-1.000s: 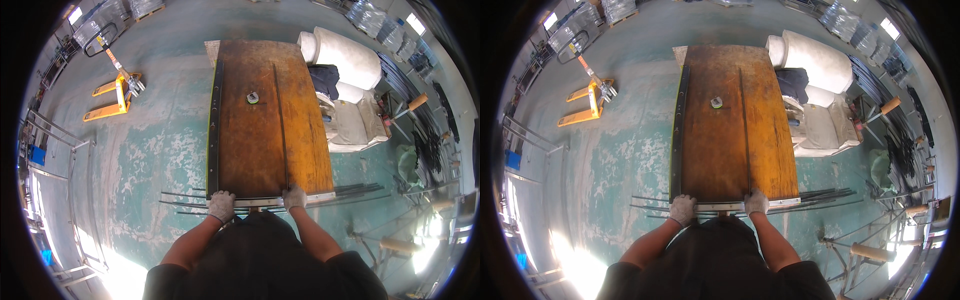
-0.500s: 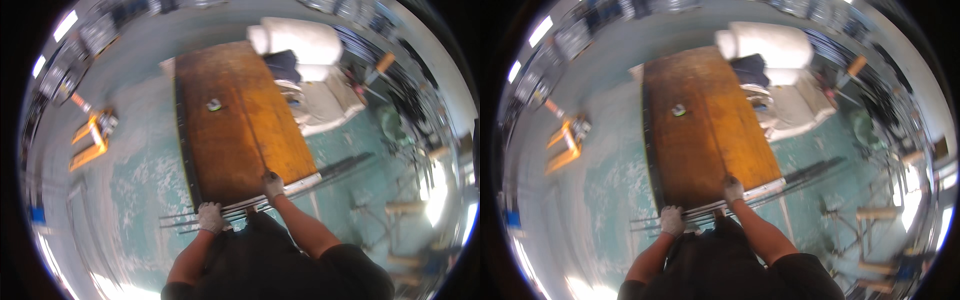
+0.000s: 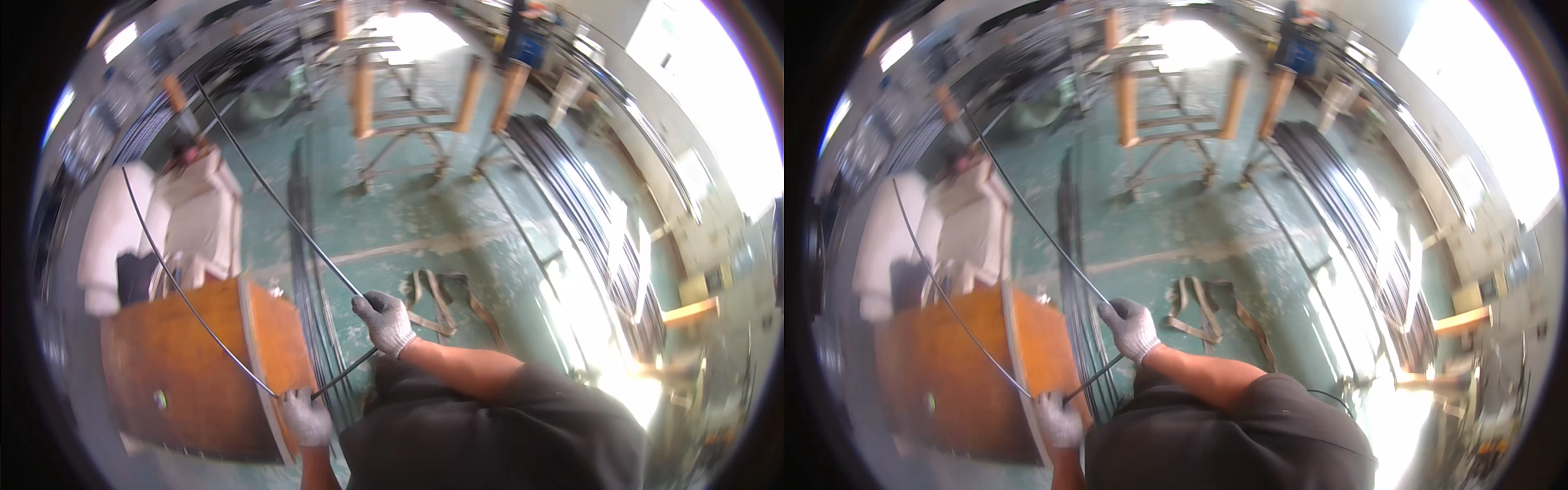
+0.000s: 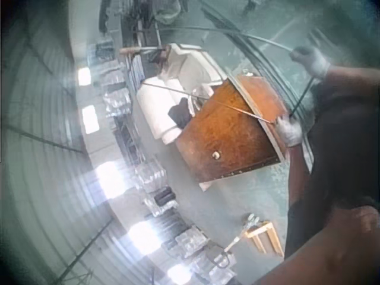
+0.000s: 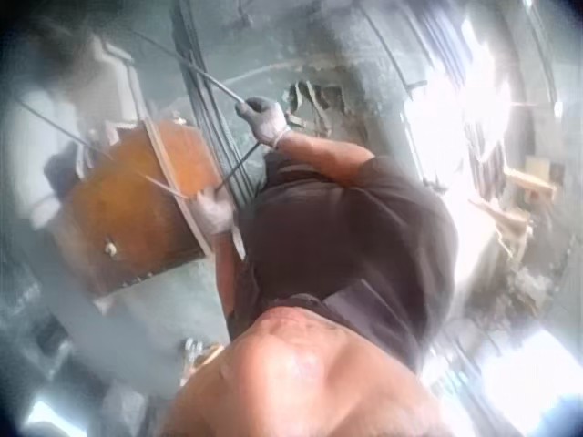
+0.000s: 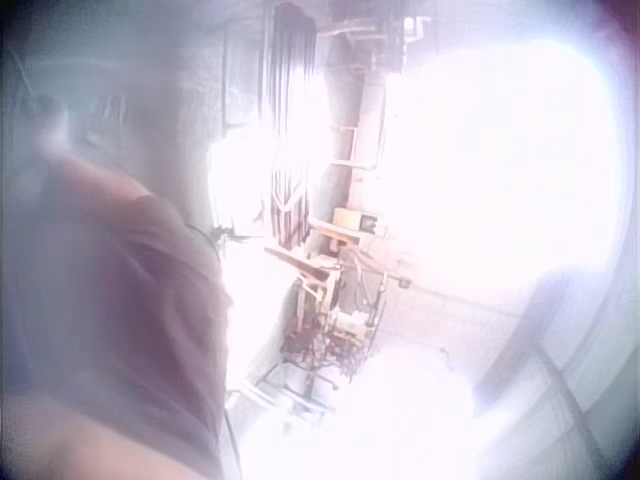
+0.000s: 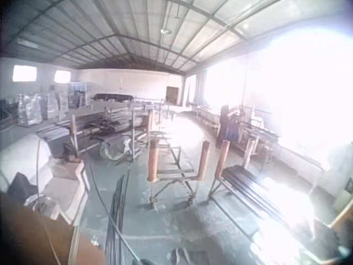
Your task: The person adjusts a metal rod bending machine using a hex key, then loads multiple straight metal rods into the machine and bends them. The bent rods are removed and placed on a rack. The process is repeated with additional rods.
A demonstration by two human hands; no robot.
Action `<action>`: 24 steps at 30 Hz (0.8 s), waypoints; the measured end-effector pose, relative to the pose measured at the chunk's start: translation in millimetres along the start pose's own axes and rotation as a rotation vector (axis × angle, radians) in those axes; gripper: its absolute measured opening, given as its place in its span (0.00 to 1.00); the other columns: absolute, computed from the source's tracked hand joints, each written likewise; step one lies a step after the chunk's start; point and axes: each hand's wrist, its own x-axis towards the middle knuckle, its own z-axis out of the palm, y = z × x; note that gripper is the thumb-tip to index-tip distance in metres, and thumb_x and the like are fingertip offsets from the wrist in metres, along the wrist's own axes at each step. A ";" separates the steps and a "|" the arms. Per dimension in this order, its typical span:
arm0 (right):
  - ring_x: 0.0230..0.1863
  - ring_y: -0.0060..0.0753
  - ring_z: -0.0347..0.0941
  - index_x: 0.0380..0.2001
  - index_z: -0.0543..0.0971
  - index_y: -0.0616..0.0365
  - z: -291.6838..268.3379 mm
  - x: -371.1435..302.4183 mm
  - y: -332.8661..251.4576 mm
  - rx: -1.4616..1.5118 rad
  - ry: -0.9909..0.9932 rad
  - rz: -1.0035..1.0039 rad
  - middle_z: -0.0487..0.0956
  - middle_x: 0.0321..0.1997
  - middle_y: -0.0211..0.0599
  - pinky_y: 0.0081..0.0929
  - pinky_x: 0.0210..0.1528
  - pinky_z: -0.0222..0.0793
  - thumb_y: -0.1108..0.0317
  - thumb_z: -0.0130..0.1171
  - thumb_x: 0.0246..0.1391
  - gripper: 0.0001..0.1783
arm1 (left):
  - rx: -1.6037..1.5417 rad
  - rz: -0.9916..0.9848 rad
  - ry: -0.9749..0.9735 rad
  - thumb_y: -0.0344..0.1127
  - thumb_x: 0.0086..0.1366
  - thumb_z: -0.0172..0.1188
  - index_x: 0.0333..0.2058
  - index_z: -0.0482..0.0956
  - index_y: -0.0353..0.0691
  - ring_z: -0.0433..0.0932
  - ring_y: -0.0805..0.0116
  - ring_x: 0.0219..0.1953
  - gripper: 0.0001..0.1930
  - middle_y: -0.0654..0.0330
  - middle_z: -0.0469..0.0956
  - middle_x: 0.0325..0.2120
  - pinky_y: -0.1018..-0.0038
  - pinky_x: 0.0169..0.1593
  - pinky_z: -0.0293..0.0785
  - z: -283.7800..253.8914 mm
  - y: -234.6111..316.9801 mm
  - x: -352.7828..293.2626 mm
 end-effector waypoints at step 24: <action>0.37 0.49 0.89 0.44 0.91 0.60 -749.8 -141.5 141.6 -0.209 1.287 0.199 0.89 0.35 0.53 0.41 0.43 0.81 0.54 0.71 0.72 0.18 | -0.377 1.245 -0.637 0.28 0.57 0.67 0.39 0.88 0.45 0.82 0.43 0.43 0.10 0.51 0.82 0.35 0.49 0.49 0.77 322.6 670.3 64.5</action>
